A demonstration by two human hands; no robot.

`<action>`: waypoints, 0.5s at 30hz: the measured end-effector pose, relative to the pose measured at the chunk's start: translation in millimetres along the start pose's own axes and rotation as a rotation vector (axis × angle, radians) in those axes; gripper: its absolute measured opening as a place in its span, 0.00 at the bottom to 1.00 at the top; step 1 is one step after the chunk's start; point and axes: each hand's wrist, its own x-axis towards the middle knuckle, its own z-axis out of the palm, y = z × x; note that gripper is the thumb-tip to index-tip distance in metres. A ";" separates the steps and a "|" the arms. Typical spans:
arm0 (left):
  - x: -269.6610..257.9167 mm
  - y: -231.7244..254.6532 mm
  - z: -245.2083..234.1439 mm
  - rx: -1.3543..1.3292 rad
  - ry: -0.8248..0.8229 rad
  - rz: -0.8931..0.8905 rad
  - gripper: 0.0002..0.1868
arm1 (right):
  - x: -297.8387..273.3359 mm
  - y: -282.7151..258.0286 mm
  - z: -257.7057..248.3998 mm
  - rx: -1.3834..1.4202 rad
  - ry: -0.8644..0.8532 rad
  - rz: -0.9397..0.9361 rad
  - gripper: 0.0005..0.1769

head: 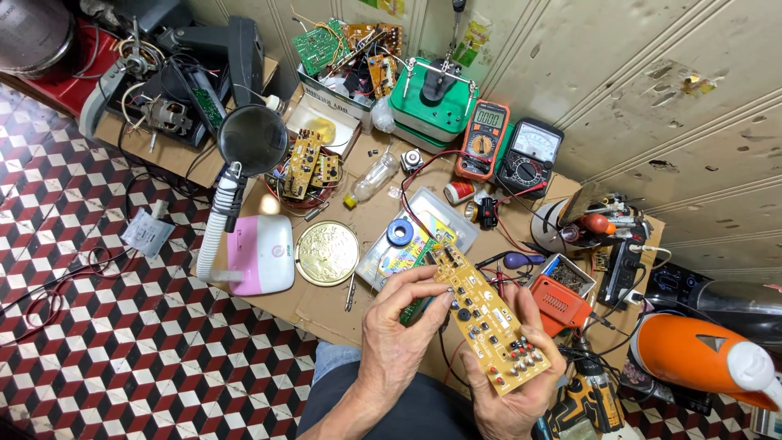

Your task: Inspecting and comparing two electronic circuit boards on a workbench.

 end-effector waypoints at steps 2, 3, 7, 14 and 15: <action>0.7 2.3 -1.7 0.023 0.021 0.032 0.10 | 1.5 1.1 -2.7 0.030 -0.013 0.016 0.38; 1.1 4.0 -2.9 0.031 0.025 0.035 0.10 | 2.7 1.6 -4.6 0.042 0.030 0.149 0.39; -0.9 3.3 -6.2 0.146 0.047 0.186 0.10 | 18.7 -10.3 4.8 0.398 0.106 0.423 0.43; -6.1 -0.7 -20.2 0.226 0.094 0.295 0.10 | 35.4 -7.1 -6.1 0.635 0.164 0.650 0.39; -5.0 -2.5 -24.7 0.203 0.126 0.221 0.10 | 36.7 -5.3 -7.9 0.622 0.175 0.686 0.38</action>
